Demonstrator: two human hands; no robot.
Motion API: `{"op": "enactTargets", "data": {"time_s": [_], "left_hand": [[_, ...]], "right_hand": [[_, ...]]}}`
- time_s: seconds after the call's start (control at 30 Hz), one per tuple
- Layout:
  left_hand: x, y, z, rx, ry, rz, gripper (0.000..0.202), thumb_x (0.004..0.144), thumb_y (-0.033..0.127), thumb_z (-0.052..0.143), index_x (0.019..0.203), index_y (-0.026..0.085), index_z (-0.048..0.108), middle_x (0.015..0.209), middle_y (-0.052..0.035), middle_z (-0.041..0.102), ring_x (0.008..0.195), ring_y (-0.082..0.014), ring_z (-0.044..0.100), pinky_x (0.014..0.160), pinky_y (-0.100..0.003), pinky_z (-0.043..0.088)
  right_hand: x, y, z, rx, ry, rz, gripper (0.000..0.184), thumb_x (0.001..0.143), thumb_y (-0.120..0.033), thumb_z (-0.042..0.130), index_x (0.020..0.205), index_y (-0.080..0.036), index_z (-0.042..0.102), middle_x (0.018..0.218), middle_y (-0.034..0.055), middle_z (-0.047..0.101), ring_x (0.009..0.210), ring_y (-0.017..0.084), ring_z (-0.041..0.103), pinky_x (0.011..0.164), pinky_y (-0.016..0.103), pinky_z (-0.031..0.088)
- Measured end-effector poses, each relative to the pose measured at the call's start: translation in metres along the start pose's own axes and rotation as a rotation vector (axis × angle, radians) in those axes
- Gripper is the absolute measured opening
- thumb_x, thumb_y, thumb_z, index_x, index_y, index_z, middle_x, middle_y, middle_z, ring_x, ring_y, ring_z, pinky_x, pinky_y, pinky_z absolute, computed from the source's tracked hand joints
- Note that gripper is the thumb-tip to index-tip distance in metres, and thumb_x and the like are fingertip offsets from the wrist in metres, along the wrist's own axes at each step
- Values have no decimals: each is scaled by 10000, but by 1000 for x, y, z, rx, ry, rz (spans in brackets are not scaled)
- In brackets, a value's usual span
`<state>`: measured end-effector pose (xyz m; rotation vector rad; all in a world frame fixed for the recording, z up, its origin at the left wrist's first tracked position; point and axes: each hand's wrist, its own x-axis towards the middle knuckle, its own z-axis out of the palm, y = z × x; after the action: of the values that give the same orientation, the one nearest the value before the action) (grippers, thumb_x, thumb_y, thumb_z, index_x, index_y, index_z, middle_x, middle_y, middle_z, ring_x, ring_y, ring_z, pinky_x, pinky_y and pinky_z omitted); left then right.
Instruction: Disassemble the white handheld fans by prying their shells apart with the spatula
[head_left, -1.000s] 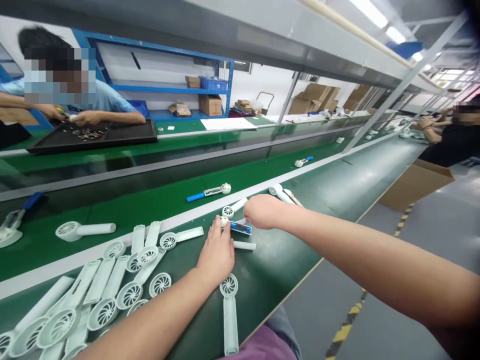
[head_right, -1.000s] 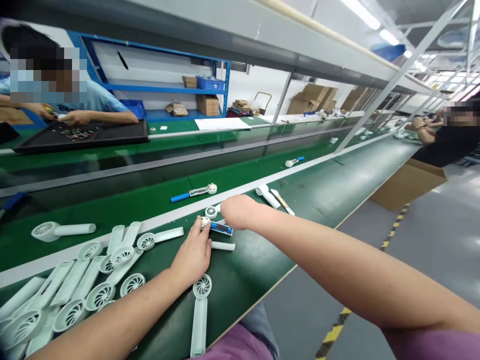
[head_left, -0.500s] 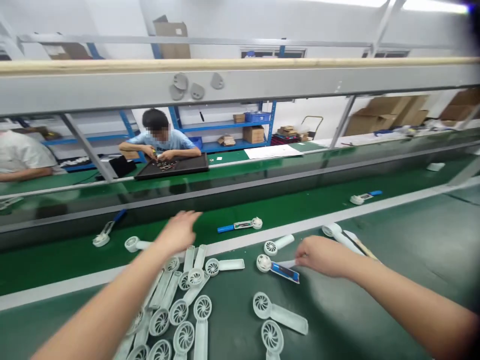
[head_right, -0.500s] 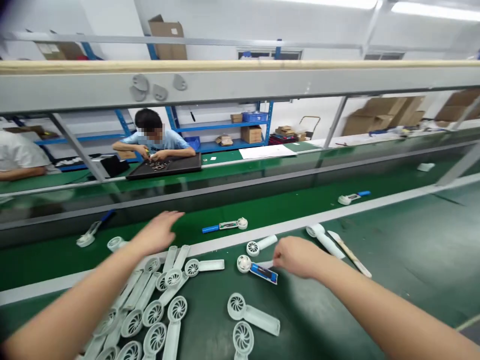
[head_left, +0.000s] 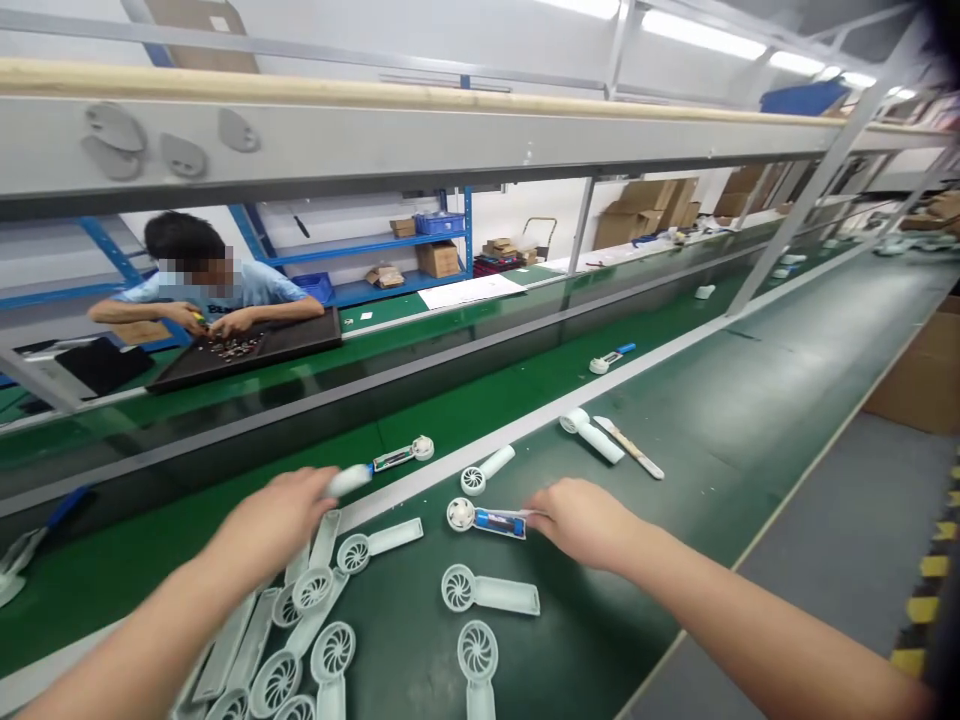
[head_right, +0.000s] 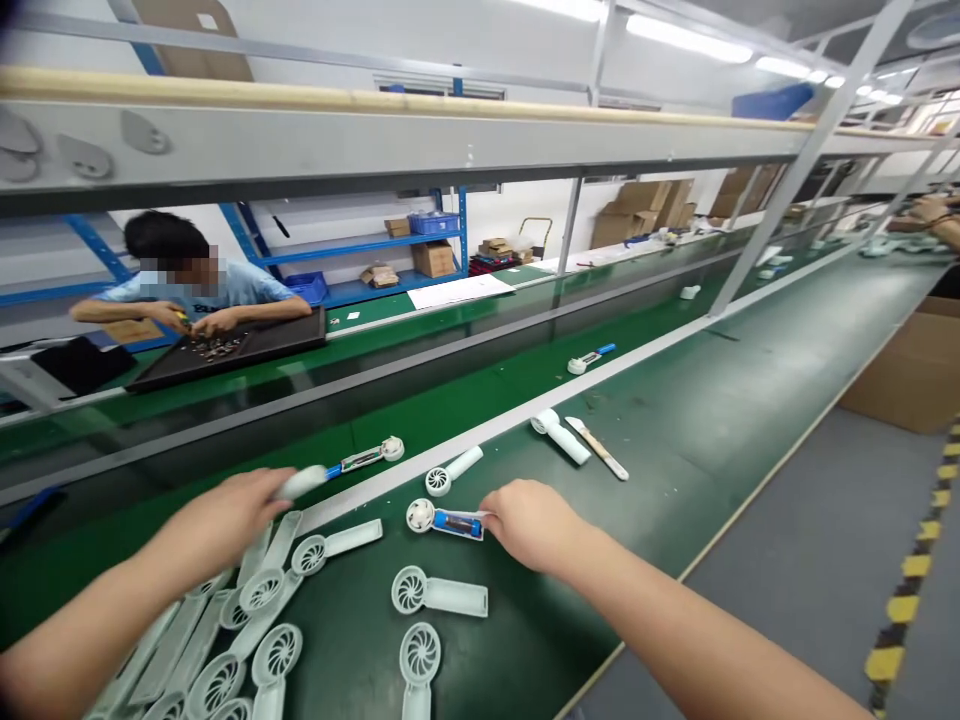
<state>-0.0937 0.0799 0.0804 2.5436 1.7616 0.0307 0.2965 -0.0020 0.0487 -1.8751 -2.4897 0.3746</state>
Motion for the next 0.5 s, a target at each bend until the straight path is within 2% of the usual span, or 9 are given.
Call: {"op": "enactTargets", "data": {"time_s": [0.1,0.2,0.27,0.37,0.43,0.5], "left_hand": [[25,65,21,32,-49,92,264,873,340,474,1081,273,623,1037,-62,668,967,-269,605,778,-363,478],[39,106,32,66,-54,123,316,836,289,544,1128,191,616,1055,-139,651,953,-310,597,782,-411,473],[41,125,31,80,-11,170,444,834,313,566,1244,146,545,1175,-190,591,1072,-357,533,869,-479,435],[34,143,31,58,0,339,549,840,439,578,1322,196,479,1211,-139,569,1151,-329,476,976,-461,372],[29,150,35,36,-58,444,530,808,480,615,1267,229,529,1111,-95,616,1074,-293,529,935,-408,411],[23,151,41,16,-128,515,419,793,452,640,1153,243,593,1001,-65,645,976,-268,576,846,-371,456]], "right_hand": [[-4,-5,1,-50,11,-21,302,954,-340,420,789,-233,649,709,22,652,638,166,581,507,274,216],[-7,-11,0,-98,19,-34,318,970,-347,396,812,-235,648,714,22,654,641,167,584,514,268,229],[-9,-13,-1,-124,22,-36,310,971,-348,397,832,-239,653,728,21,656,652,168,589,525,261,254],[-14,-17,0,-154,30,-47,288,965,-346,408,868,-243,659,767,28,658,675,174,596,547,254,300],[-20,-21,2,-164,28,-65,276,962,-325,405,889,-237,656,782,36,655,670,177,598,557,256,327],[-27,-28,2,-189,21,-98,238,943,-258,418,898,-212,647,768,53,645,642,181,596,551,261,349]]}}
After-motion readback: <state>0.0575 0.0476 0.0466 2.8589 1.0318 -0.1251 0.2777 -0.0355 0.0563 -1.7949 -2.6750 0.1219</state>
